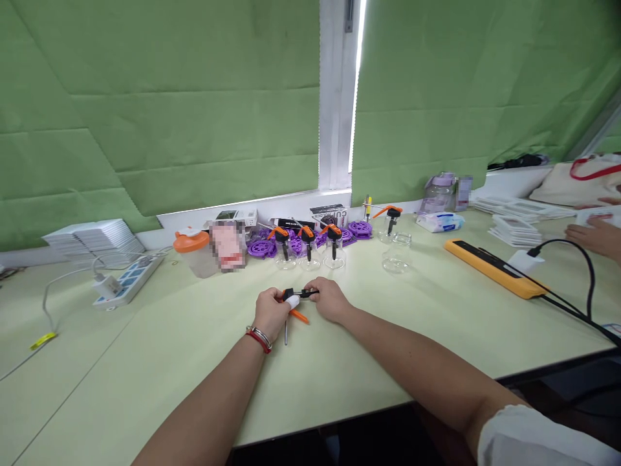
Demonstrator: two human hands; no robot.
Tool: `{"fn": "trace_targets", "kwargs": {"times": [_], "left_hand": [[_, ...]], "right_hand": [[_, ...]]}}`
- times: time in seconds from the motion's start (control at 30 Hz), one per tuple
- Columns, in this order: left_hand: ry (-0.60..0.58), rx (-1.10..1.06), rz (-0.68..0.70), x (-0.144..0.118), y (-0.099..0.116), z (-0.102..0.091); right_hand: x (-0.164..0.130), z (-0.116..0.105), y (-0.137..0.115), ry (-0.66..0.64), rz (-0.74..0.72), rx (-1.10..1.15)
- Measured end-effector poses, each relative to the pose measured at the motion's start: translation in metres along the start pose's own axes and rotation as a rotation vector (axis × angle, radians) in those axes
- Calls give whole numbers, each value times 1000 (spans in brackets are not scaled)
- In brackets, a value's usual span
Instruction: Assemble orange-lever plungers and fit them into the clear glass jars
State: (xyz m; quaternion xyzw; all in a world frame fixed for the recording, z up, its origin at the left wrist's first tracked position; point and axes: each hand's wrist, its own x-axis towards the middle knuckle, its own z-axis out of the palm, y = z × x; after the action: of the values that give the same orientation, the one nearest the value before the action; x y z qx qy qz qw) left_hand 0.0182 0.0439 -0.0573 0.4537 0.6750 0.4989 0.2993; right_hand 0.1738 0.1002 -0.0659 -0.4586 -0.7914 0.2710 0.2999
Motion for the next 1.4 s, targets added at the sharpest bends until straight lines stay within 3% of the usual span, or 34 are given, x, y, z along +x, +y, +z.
{"fn": "trace_targets", "kwargs": {"times": [1.4], "left_hand": [[6,34,42,5,-5,-3]], "right_hand": [[-4,0,-2,29,60,-20]]}}
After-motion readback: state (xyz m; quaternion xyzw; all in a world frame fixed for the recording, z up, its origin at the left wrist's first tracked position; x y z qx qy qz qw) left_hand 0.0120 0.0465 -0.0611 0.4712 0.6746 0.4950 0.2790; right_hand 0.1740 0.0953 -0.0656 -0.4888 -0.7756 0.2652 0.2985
